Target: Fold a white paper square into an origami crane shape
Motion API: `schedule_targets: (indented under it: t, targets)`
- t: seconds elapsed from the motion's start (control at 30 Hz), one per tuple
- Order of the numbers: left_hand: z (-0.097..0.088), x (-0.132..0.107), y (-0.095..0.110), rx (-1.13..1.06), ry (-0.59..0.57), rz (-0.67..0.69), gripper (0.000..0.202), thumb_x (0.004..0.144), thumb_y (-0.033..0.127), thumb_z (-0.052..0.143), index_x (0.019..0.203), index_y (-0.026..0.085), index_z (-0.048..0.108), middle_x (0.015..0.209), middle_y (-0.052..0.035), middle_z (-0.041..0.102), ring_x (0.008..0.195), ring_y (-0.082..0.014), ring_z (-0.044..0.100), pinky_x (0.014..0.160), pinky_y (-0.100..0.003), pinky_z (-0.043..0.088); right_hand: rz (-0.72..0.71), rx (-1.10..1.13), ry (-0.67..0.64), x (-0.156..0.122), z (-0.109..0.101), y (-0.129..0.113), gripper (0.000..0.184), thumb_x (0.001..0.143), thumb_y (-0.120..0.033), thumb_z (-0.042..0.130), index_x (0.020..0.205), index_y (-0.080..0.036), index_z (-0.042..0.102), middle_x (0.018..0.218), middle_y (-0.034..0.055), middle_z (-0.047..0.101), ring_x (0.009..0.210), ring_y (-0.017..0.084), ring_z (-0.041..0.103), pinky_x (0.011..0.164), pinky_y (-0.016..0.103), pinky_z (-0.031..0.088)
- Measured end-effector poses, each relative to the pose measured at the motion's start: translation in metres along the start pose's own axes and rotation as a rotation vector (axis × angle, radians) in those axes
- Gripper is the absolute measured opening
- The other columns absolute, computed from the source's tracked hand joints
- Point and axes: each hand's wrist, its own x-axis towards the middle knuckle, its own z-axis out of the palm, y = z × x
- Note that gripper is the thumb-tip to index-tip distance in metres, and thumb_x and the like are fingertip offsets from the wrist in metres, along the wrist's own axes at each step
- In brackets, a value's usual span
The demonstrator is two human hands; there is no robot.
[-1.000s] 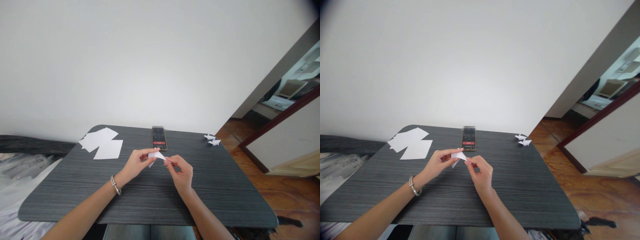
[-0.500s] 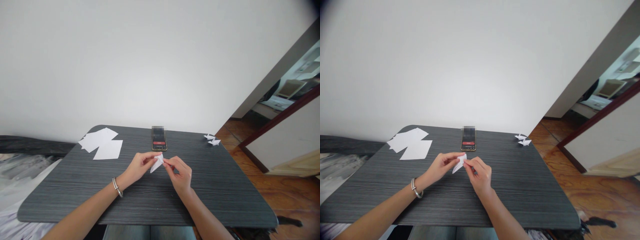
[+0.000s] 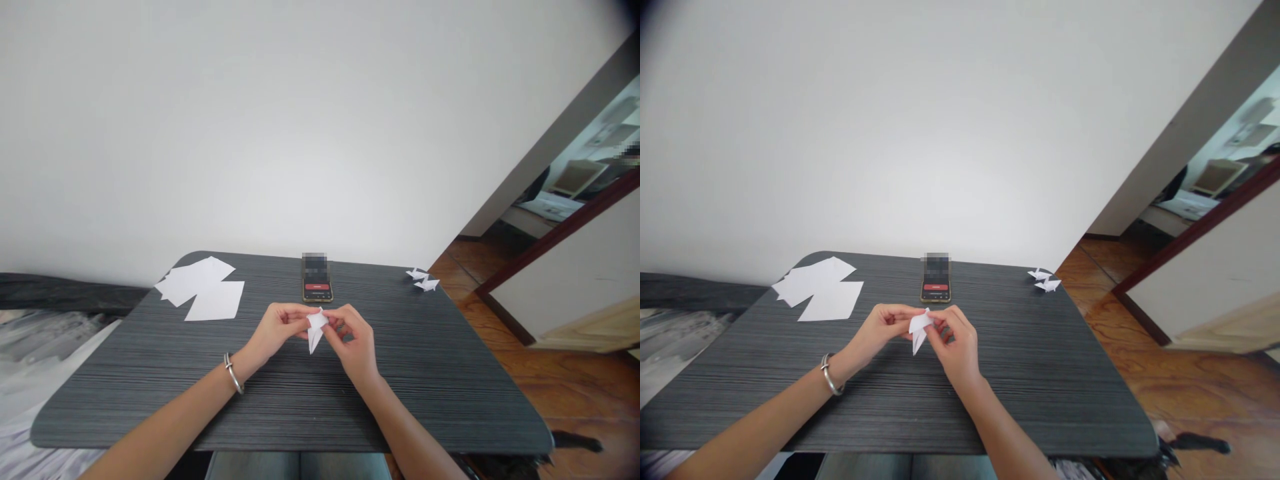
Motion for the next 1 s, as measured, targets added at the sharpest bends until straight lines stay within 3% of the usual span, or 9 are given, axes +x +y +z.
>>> schedule_targets:
  t: [0.1, 0.33, 0.53, 0.7, 0.93, 1.0]
  targets:
    - [0.001, 0.000, -0.001, -0.008, 0.018, 0.011, 0.025, 0.062, 0.024, 0.071, 0.084, 0.011, 0.069, 0.076, -0.0058, 0.071, 0.066, -0.0157, 0.065, 0.062, -0.027, 0.053, 0.111, 0.078, -0.050, 0.001, 0.002, 0.002, 0.021, 0.073, -0.013, 0.055, 0.092, -0.020, 0.061, 0.073, 0.0001, 0.051, 0.059, 0.010, 0.050, 0.043, 0.018, 0.039]
    - [0.002, 0.000, -0.002, -0.010, 0.113, 0.066, 0.017, 0.060, 0.024, 0.071, 0.072, 0.013, 0.070, 0.071, -0.0046, 0.071, 0.065, -0.0180, 0.065, 0.063, -0.030, 0.054, 0.293, 0.291, -0.031, 0.002, 0.005, 0.007, 0.027, 0.070, -0.017, 0.058, 0.097, -0.020, 0.056, 0.088, 0.0033, 0.056, 0.065, 0.012, 0.057, 0.045, 0.018, 0.043]
    - [0.002, 0.001, -0.003, 0.007, 0.086, 0.096, 0.013, 0.061, 0.021, 0.069, 0.071, 0.013, 0.069, 0.087, -0.0068, 0.070, 0.073, -0.0191, 0.065, 0.067, -0.031, 0.054, 0.395, 0.440, -0.099, 0.001, 0.007, 0.007, 0.018, 0.074, -0.022, 0.056, 0.091, -0.017, 0.056, 0.063, -0.0022, 0.060, 0.055, 0.012, 0.058, 0.048, 0.020, 0.046]
    - [0.001, 0.001, -0.004, 0.051, 0.066, 0.044, 0.016, 0.061, 0.019, 0.069, 0.075, 0.011, 0.069, 0.072, -0.0045, 0.071, 0.067, -0.0171, 0.065, 0.070, -0.030, 0.053, 0.405, 0.474, -0.070, 0.002, 0.007, 0.008, 0.015, 0.074, -0.024, 0.056, 0.087, -0.017, 0.055, 0.054, -0.0043, 0.060, 0.047, 0.011, 0.056, 0.046, 0.021, 0.046]
    - [-0.001, 0.002, -0.004, 0.101, 0.046, 0.077, 0.016, 0.065, 0.022, 0.065, 0.077, 0.011, 0.066, 0.069, -0.0046, 0.069, 0.064, -0.0157, 0.064, 0.066, -0.029, 0.052, 0.489, 0.478, -0.137, 0.003, 0.007, 0.011, 0.013, 0.071, -0.029, 0.059, 0.073, -0.016, 0.055, 0.056, -0.0014, 0.062, 0.050, 0.012, 0.057, 0.042, 0.019, 0.043]
    - [-0.001, 0.002, -0.004, 0.098, 0.038, 0.101, 0.021, 0.066, 0.020, 0.064, 0.085, 0.010, 0.064, 0.070, -0.0043, 0.068, 0.063, -0.0142, 0.063, 0.064, -0.027, 0.051, 0.492, 0.476, -0.133, 0.003, 0.007, 0.011, 0.013, 0.069, -0.028, 0.060, 0.067, -0.017, 0.054, 0.055, -0.0016, 0.061, 0.049, 0.011, 0.056, 0.042, 0.019, 0.042]
